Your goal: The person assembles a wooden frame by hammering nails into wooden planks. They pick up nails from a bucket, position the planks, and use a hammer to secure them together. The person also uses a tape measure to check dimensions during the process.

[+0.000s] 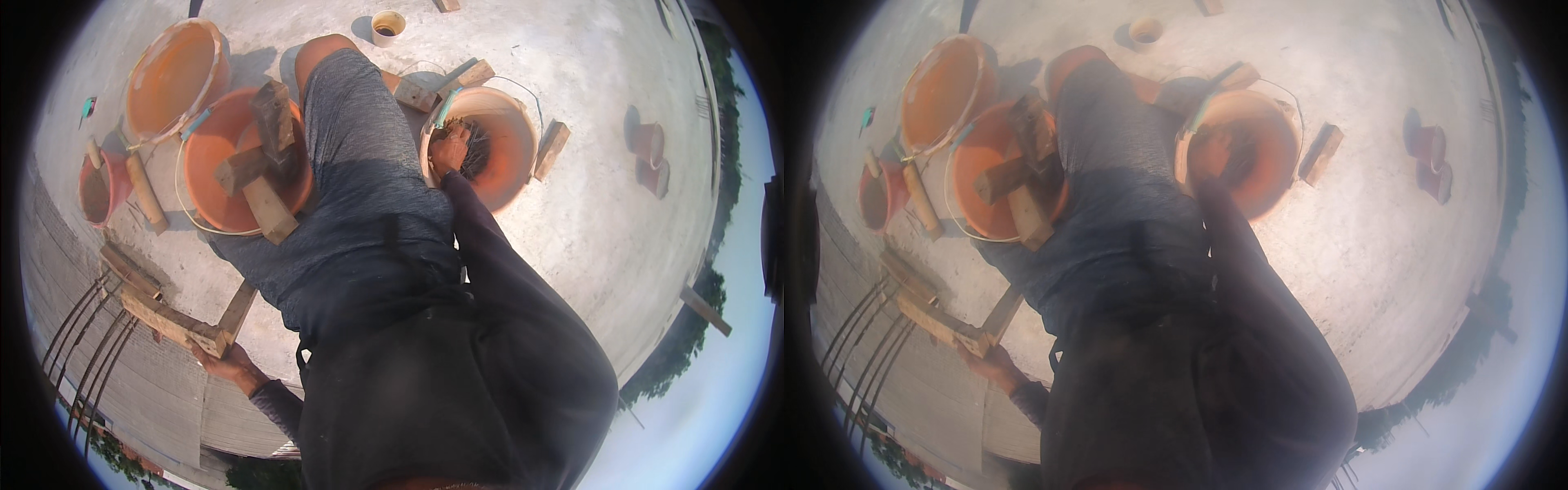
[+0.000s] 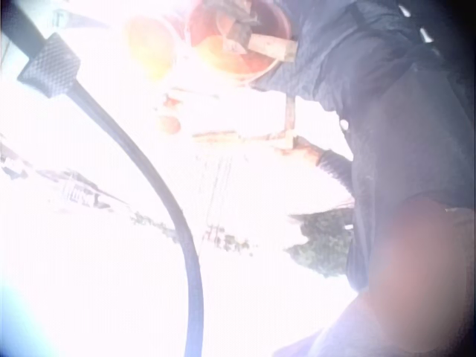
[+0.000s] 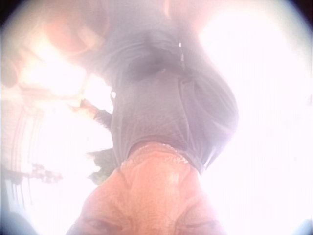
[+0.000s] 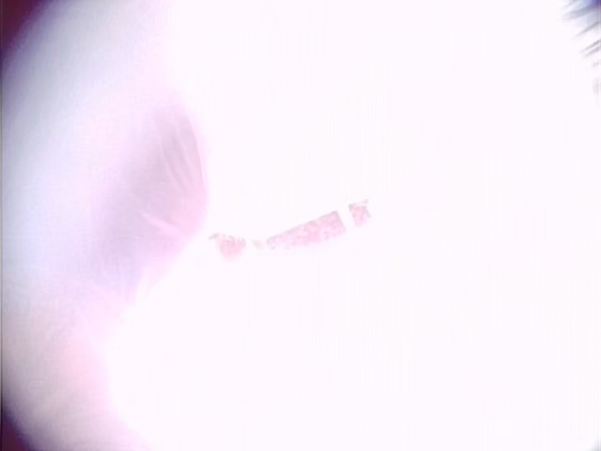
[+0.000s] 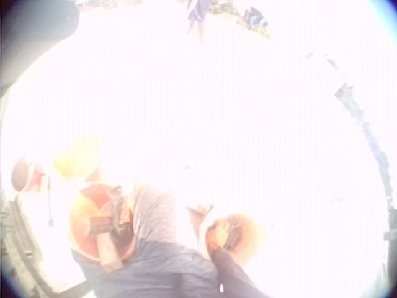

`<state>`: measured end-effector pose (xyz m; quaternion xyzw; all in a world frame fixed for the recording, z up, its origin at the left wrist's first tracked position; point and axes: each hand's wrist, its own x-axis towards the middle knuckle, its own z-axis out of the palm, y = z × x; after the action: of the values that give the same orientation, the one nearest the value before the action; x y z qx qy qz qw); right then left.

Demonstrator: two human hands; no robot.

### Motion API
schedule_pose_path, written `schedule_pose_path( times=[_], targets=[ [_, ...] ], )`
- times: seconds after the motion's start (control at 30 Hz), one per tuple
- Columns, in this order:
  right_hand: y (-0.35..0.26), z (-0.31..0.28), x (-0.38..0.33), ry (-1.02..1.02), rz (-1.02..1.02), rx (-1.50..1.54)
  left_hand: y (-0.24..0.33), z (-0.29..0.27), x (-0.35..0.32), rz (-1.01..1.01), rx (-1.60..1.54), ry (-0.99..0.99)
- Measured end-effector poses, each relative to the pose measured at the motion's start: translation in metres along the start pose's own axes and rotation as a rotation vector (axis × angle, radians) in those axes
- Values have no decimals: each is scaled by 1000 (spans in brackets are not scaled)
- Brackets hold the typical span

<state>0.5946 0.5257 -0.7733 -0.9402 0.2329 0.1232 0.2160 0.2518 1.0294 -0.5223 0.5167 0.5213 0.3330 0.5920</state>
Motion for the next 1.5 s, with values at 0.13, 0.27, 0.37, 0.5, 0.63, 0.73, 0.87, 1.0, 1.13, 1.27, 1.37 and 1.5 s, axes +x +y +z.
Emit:
schedule_pose_path(
  times=[0.13,0.27,0.37,0.5,0.63,0.73,0.87,1.0,1.13,1.27,1.37,1.5],
  targets=[
    [23,-34,10,184,-187,218,-9,-16,8,141,93,-76],
    [62,-64,30,-161,37,931,-8,-12,6,127,103,-53],
    [96,-69,44,-271,-33,1330,0,-2,0,64,219,-57],
    [124,-63,60,-264,-74,1186,5,5,-2,-40,52,-7],
    [120,-66,60,-344,45,1245,3,3,-1,23,204,-62],
    [107,-72,59,-373,111,1278,1,0,-1,43,267,-79],
    [101,-75,68,-327,116,811,1,-2,0,65,296,-85],
    [106,-65,80,-62,-349,84,2,-4,1,24,247,-69],
    [94,-49,82,-84,-291,440,1,-5,2,-13,146,-39],
    [67,-35,81,-209,-205,464,-1,-5,2,101,109,-56],
    [53,-29,77,-10,-279,134,0,-4,0,110,157,-38],
    [44,-29,73,-18,-321,83,3,0,-3,92,258,-83]
  ],
)
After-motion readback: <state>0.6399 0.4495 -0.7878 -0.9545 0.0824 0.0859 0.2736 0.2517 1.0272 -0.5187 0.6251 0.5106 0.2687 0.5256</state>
